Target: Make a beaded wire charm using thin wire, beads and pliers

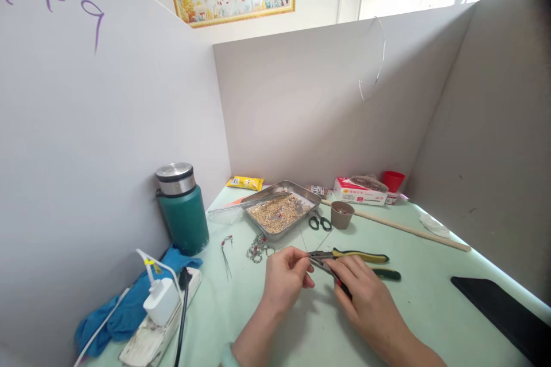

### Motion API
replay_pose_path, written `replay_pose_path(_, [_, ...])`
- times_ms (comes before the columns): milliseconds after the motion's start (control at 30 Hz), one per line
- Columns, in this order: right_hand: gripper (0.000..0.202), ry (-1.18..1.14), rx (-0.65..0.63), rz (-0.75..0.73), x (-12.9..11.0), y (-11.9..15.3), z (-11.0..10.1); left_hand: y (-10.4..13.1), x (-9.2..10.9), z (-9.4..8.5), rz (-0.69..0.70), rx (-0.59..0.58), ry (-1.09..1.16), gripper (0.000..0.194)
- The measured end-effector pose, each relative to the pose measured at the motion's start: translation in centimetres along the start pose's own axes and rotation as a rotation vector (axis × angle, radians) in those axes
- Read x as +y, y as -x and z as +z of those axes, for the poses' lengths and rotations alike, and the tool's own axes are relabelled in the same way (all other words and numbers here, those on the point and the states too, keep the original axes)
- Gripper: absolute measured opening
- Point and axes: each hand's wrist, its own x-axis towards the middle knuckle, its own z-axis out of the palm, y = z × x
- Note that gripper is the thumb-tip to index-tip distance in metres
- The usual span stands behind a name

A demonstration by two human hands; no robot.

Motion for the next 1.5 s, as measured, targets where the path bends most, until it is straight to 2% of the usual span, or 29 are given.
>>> replay_pose_path(200, [0.022,0.01,-0.102,0.056,-0.3,0.1,-0.3,-0.6,0.3,-0.9,-0.061,0.071,0.14,0.018])
replay_pose_path(367, [0.017,0.029,-0.234,0.018,-1.1,0.4,-0.5,-0.5,0.4,-1.2,-0.114,0.023,0.218,0.022])
replay_pose_path(500, [0.016,-0.055,-0.234,-0.007,-1.2,0.2,-0.6,-0.3,0.6,-1.2,-0.144,-0.019,0.229,0.02])
replay_pose_path(600, [0.019,-0.251,-0.117,0.063,-0.8,-0.1,-0.4,-0.2,0.6,-0.9,-0.154,-0.095,0.195,0.019])
replay_pose_path(733, [0.022,-0.645,0.005,0.325,-0.6,-0.4,0.0,0.2,0.3,-0.1,-0.202,-0.258,0.172,0.021])
replay_pose_path(867, [0.025,-0.97,-0.066,0.489,-0.8,-0.7,-0.2,0.6,0.0,0.3,-0.259,-0.388,0.188,0.025])
replay_pose_path(967, [0.026,-1.11,-0.132,0.571,-0.9,-0.8,-0.5,0.8,0.0,0.2,-0.236,-0.416,0.169,0.025])
replay_pose_path(1033, [0.024,-1.172,-0.117,0.583,-0.9,-0.8,-0.6,0.8,0.0,0.1,-0.227,-0.422,0.174,0.024])
replay_pose_path(1167, [0.025,-1.228,-0.093,0.559,-1.1,-0.8,-0.8,0.7,0.0,0.2,-0.224,-0.376,0.181,0.02])
replay_pose_path(1333, [0.023,-1.143,-0.094,0.632,-1.2,-0.9,-0.5,0.6,0.1,0.6,-0.165,-0.302,0.056,0.018])
replay_pose_path(1500, [0.026,-1.096,-0.091,0.65,-0.8,-1.0,-0.5,0.8,0.3,0.5,-0.179,-0.378,0.087,0.024])
